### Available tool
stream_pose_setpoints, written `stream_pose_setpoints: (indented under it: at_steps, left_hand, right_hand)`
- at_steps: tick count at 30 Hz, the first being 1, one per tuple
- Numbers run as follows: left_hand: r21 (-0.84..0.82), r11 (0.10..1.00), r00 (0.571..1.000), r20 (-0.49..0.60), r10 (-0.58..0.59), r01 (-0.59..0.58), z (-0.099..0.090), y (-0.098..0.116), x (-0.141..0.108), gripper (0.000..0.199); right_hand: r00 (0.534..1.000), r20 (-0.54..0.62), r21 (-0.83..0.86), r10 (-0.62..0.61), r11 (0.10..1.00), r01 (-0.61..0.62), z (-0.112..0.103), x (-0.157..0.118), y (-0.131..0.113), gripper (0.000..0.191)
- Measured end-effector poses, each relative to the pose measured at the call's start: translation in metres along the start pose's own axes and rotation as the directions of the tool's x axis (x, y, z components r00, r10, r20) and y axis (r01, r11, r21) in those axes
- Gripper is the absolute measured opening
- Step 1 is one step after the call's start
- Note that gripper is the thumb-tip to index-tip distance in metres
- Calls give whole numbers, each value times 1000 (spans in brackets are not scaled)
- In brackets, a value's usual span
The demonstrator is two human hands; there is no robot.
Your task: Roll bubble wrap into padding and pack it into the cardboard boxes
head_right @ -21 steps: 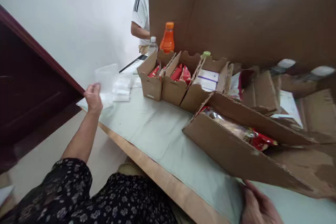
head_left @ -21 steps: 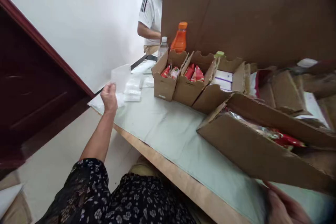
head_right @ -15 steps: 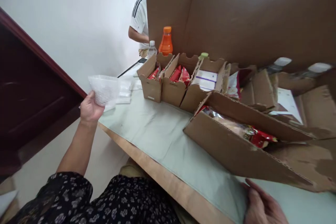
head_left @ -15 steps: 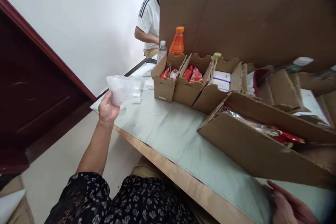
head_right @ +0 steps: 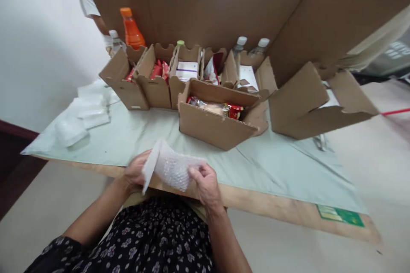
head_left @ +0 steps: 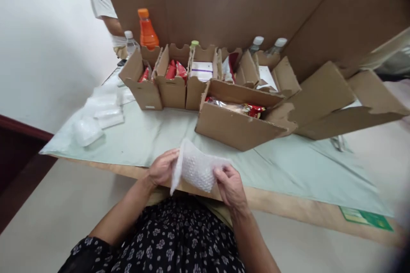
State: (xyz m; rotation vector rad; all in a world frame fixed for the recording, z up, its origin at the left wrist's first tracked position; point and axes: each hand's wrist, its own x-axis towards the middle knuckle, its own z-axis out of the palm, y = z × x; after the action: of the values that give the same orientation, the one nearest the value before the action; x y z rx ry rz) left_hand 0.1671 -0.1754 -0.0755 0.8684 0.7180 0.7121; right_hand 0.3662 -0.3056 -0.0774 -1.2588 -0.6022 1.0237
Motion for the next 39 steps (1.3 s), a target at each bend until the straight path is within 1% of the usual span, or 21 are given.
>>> stream_pose_setpoints:
  at_steps: [2, 4, 5, 6, 8, 10, 11, 13, 16, 18, 20, 21, 22, 23, 25, 27, 28, 30, 32, 35, 39]
  left_hand:
    - [71, 997, 997, -70, 28, -23, 0, 5, 3, 41]
    - [216, 969, 975, -155, 157, -122, -3, 11, 2, 48]
    - [312, 934, 959, -160, 233, -175, -4, 13, -1, 51]
    - [408, 888, 948, -135, 289, -212, -4, 14, -3, 53]
    - [603, 763, 938, -68, 339, -232, -2, 11, -6, 64]
    - [768, 611, 937, -42, 347, -192, 3, 6, -6, 71]
    - [826, 541, 939, -40, 341, -161, 5, 3, -5, 68]
    - [882, 457, 950, -38, 311, -114, 8, 0, 0, 54]
    - [891, 444, 969, -21, 245, -92, 10, 1, 5, 47]
    - [904, 417, 979, 9, 202, -94, 10, 3, 6, 48]
    - [924, 367, 982, 46, 181, -111, 10, 6, 8, 51]
    - [931, 343, 978, 62, 199, -129, 11, 8, 11, 53]
    - [933, 326, 968, 76, 238, -154, 13, 11, 16, 56]
    - [930, 319, 951, 89, 295, -186, 16, 14, 22, 59]
    - [902, 340, 908, 115, 402, -265, 27, 22, 42, 67]
    - [845, 412, 885, 141, 443, -341, 43, 27, 65, 72]
    - [813, 455, 885, 150, 440, -364, 52, 28, 76, 74]
    - [766, 521, 894, 156, 419, -378, 68, 26, 92, 72]
    - [748, 547, 895, 139, 425, -376, 76, 20, 98, 68]
    - [753, 545, 876, 84, 476, -368, 75, 9, 95, 64]
    - [754, 551, 854, 24, 520, -357, 65, 6, 94, 66]
  right_hand:
    - [992, -122, -55, -26, 998, 19, -9, 2, -4, 44]
    - [981, -185, -128, -66, 991, 43, -19, 2, -6, 41]
    - [977, -198, -156, -80, 987, 49, -22, 2, -6, 40]
    - [976, -202, -173, -86, 984, 51, -25, 2, -6, 39]
    - [975, -205, -177, -87, 983, 51, -30, 0, -6, 39]
    - [972, -217, -177, -88, 983, 49, -35, -3, -7, 38]
    - [970, -226, -185, -91, 982, 49, -39, -4, -8, 38]
    - [956, -271, -223, -115, 973, 54, -49, -7, -10, 36]
    - [904, -377, -373, -202, 926, 51, -71, -10, -11, 40]
    - [845, -441, -535, -304, 844, 25, -85, -12, -13, 45]
    - [783, -458, -676, -422, 737, 2, -96, -12, -17, 49]
    - [761, -448, -720, -468, 694, 3, -100, -11, -21, 51]
    - [754, -428, -748, -498, 664, 14, -102, -9, -24, 52]
    - [762, -397, -762, -511, 647, 37, -104, -5, -28, 55]
    - [802, -318, -757, -505, 645, 106, -105, 10, -33, 63]
    - [839, -240, -724, -489, 666, 181, -106, 30, -36, 71]
    - [854, -212, -700, -475, 683, 206, -107, 42, -36, 71]
    - [879, -195, -650, -435, 729, 217, -110, 63, -35, 62]
    - [891, -217, -610, -400, 768, 196, -113, 80, -34, 52]
    - [903, -224, -604, -367, 779, 167, -115, 97, -36, 49]
    - [929, -151, -630, -339, 757, 174, -105, 116, -43, 48]
